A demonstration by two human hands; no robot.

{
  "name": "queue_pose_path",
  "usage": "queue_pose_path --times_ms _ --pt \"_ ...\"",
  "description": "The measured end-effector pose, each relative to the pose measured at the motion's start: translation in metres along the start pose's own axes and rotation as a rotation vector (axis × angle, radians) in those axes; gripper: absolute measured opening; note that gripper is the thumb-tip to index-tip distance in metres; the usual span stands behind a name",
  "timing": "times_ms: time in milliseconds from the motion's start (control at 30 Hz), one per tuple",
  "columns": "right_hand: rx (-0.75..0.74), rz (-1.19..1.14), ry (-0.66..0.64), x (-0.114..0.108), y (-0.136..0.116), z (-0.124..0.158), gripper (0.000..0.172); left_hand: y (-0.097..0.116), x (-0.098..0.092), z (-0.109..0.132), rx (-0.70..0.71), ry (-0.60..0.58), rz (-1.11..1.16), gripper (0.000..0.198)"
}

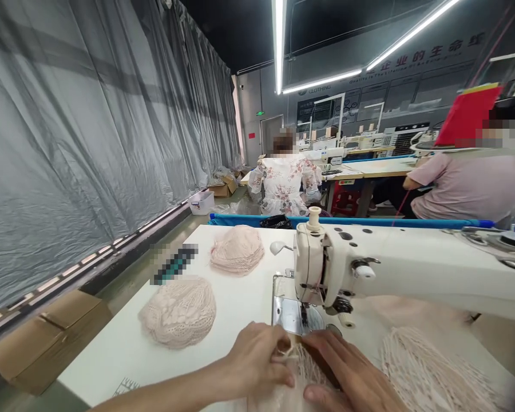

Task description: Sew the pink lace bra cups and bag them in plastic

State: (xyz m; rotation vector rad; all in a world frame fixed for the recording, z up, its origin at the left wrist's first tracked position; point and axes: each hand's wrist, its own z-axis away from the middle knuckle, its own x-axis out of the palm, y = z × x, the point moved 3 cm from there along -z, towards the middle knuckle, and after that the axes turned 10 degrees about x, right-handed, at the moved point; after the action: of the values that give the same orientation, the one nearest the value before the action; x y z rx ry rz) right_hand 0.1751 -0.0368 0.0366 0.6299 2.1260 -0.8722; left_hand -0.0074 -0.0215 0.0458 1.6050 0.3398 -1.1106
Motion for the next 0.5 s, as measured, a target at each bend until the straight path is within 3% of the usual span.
queue_pose_path --times_ms 100,233,300,500 --pt "0.133 -0.199 -0.058 0.009 0.004 0.003 0.050 0.007 0.001 0.000 0.090 0.017 0.111 0.010" --pt "0.362 -0.406 -0.215 0.021 0.015 0.004 0.026 0.005 -0.006 0.008 0.050 0.006 0.347 0.010" --pt "0.415 -0.439 -0.297 0.023 0.016 0.002 0.033 0.000 -0.007 0.010 -0.004 -0.018 0.422 0.013" --pt "0.465 -0.404 -0.245 0.018 0.014 -0.001 0.035 -0.004 0.002 -0.003 0.003 -0.074 0.493 0.019"
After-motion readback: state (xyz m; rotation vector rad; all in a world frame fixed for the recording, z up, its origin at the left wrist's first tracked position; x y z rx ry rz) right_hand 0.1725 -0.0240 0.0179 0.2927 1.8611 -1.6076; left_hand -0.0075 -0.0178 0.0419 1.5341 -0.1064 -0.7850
